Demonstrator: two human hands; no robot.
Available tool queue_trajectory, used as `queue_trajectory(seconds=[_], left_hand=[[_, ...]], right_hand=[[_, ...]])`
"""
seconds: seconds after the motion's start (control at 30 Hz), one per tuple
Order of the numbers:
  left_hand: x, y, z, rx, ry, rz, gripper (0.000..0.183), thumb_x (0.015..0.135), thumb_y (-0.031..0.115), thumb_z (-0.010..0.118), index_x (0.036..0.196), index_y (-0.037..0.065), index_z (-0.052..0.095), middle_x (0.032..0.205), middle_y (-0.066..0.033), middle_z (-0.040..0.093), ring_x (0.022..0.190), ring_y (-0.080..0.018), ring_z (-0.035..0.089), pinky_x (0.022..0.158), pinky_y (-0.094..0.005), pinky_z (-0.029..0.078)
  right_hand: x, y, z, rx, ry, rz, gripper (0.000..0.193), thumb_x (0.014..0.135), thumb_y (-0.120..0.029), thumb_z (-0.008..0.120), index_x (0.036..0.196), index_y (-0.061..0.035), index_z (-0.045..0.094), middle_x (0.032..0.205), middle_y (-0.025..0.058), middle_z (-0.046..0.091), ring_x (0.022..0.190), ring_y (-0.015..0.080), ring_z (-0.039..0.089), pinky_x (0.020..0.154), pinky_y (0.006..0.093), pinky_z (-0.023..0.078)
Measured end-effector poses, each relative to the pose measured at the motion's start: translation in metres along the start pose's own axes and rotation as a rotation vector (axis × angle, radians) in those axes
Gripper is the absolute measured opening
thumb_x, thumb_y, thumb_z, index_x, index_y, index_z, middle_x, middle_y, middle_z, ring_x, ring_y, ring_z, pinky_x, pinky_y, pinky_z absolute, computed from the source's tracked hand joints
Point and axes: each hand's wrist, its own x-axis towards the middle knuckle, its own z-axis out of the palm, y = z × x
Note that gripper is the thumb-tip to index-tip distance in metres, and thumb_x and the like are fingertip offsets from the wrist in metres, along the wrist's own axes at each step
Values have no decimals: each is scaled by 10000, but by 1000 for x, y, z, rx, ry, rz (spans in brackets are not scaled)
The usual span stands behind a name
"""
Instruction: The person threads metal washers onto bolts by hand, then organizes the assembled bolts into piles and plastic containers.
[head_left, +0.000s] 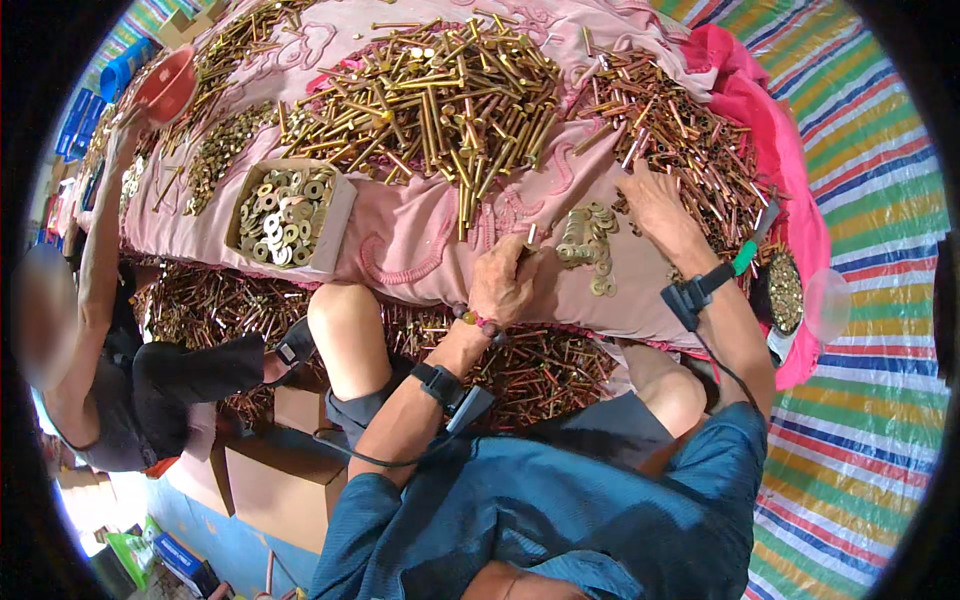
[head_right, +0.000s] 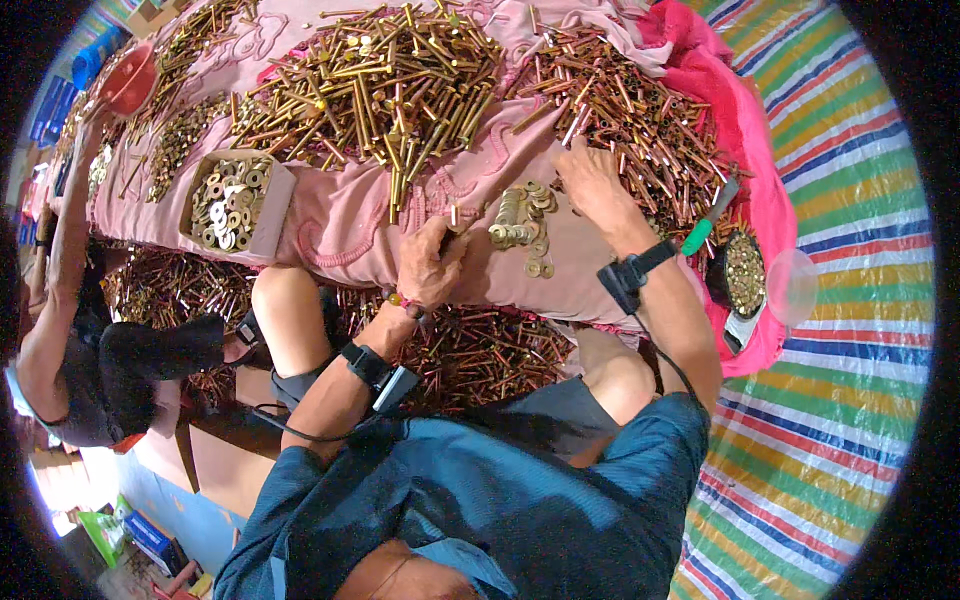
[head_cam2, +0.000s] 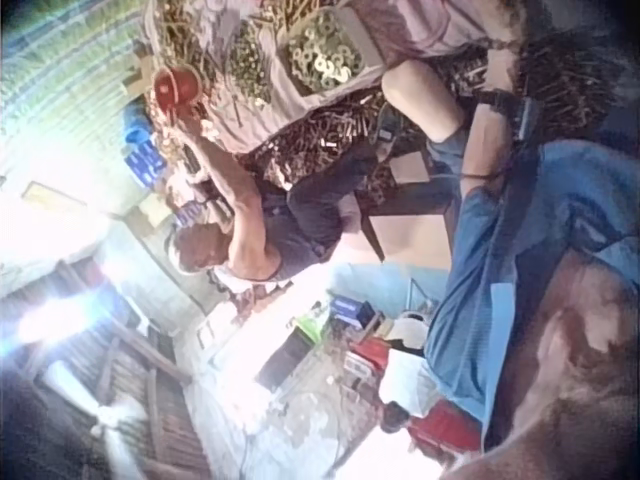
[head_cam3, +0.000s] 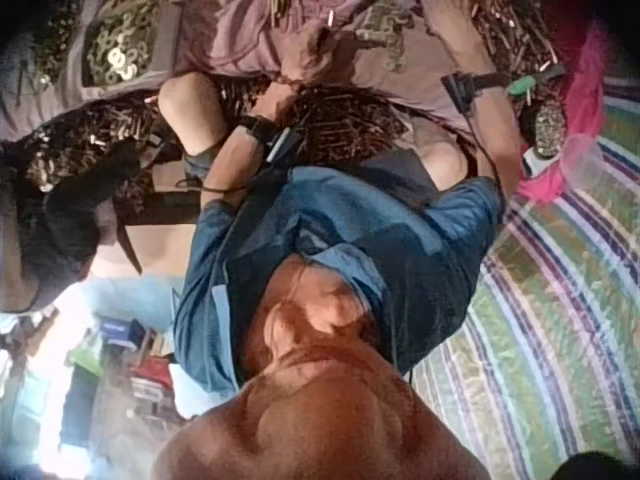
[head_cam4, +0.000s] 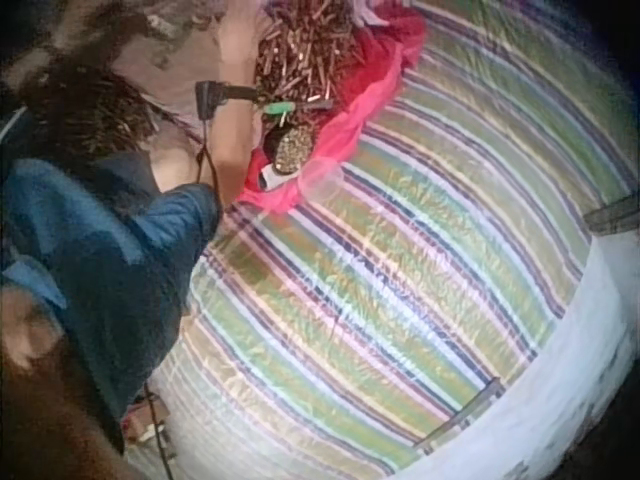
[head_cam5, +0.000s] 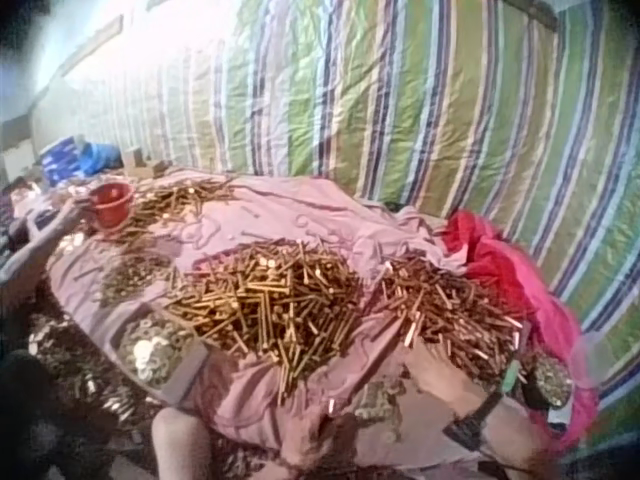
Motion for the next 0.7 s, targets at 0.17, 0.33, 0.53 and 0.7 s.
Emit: queue_trajectory(seconds=[0.17, 0.33, 0.53, 0.7], left_hand=[[2, 9, -1, -98, 1, -135, 419, 883, 95, 706, 1264, 58, 536, 818, -182, 687, 724, -377, 693, 636, -404, 543], [3, 18, -5, -57, -18, -150, 406, 937, 134, 647, 1319, 76, 521, 889, -223, 687, 792, -439, 681, 657, -489, 533], [5, 6, 4, -89, 69, -64, 209, 1014, 182, 572, 1121, 35, 674, 809, -143, 683, 697, -261, 689, 623, -378, 515], [3, 7, 3, -36, 100, 28, 147, 953, 91, 634, 1077, 14, 629, 818, -187, 595, 689, -406, 584, 597, -461, 452]], right_hand=[[3, 6, -5, 63, 50, -82, 230, 847, 10, 581, 1071, -42, 584, 1020, 169, 541, 956, 377, 600, 773, 468, 490], [-15, -35, -6, 956, 450, 311, 176, 899, -108, 694, 1030, -19, 616, 962, 127, 656, 805, 240, 669, 678, 332, 557], [-45, -66, 3, 1864, 599, 544, 317, 953, -111, 673, 1215, -11, 526, 952, 83, 682, 766, 136, 680, 640, 247, 567], [-80, -72, 19, 1600, 600, 602, 292, 939, -103, 682, 1176, -6, 541, 969, 82, 672, 793, 127, 664, 691, 265, 568]])
